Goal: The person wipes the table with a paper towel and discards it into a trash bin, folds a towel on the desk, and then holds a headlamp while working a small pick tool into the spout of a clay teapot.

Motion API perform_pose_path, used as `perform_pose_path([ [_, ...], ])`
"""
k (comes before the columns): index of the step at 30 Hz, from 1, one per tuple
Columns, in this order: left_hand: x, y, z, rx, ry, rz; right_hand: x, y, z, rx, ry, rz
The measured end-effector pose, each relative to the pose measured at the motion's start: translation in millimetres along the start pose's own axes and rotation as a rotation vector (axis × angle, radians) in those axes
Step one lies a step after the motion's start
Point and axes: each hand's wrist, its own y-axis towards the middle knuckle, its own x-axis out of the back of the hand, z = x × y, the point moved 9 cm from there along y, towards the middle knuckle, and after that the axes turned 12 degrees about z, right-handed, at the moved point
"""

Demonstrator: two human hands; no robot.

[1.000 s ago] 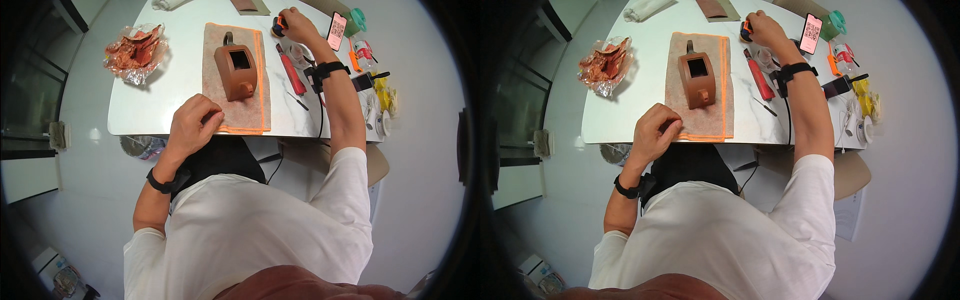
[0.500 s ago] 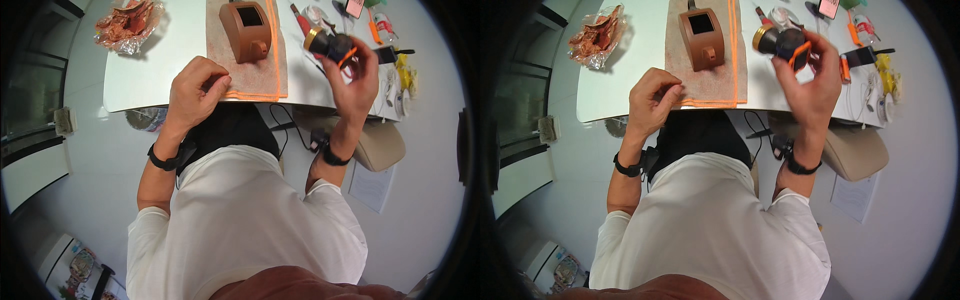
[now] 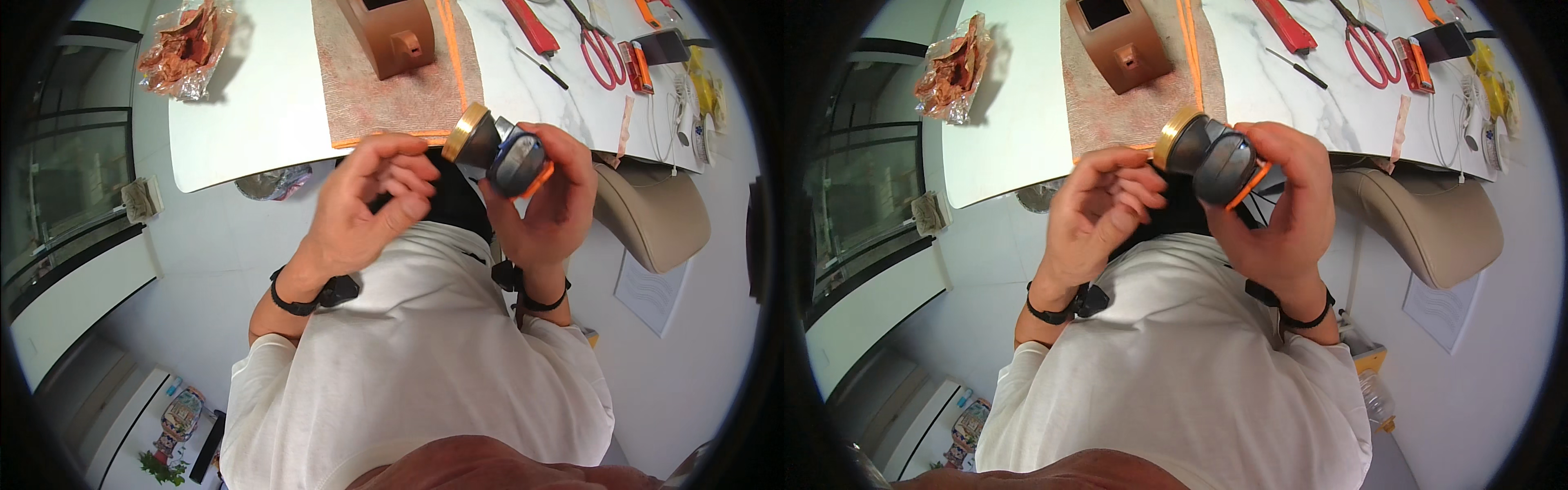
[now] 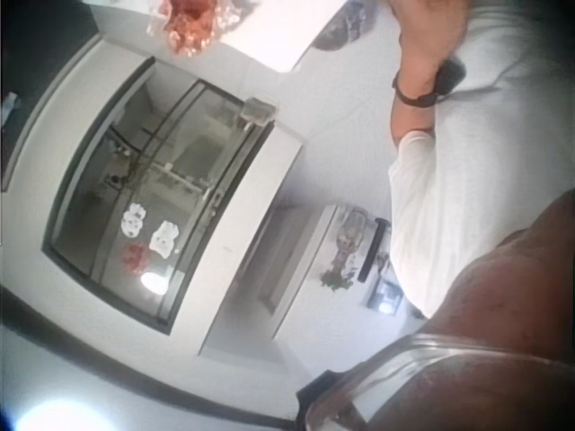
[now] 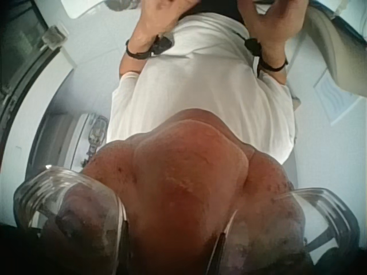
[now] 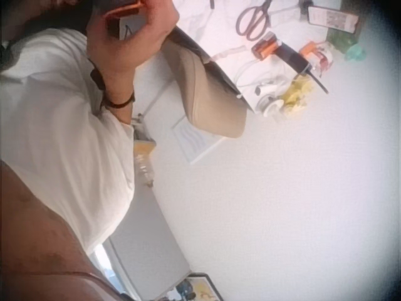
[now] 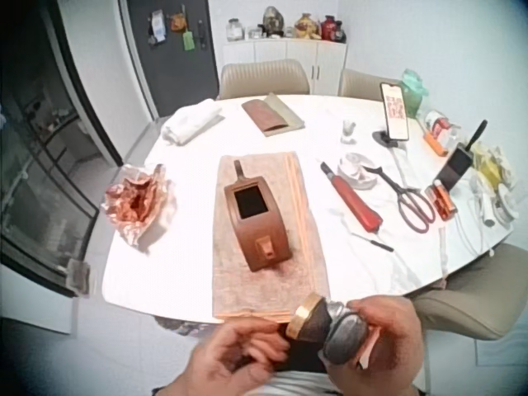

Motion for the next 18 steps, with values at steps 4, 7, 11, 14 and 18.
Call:
perform_pose_path([
  [4, -9.9, 25.9, 21.1, -0.059, -0.242, 0.094, -3.7, -5.3, -12.7, 0.07, 0.028, 0.009],
  [7, -8.3, 40.6, 31.3, -0.013, -0.284, 0.099, 0.6, -6.1, -18.7, 0.145, -0.015, 0.014],
  [11, -12.8, 51.9, 43.5, -0.023, -0.217, -0.044, 7.0, -11.6, -29.8, 0.157, -0.057, -0.009],
  [14, -15.1, 57.2, 48.4, -0.008, -0.197, -0.082, 16.4, -13.4, -35.5, 0.15, -0.055, -0.024],
  [18, -16.7, 63.3, 50.3, 0.005, -0.172, -0.068, 18.5, -14.3, -38.8, 0.21, -0.163, -0.025],
])
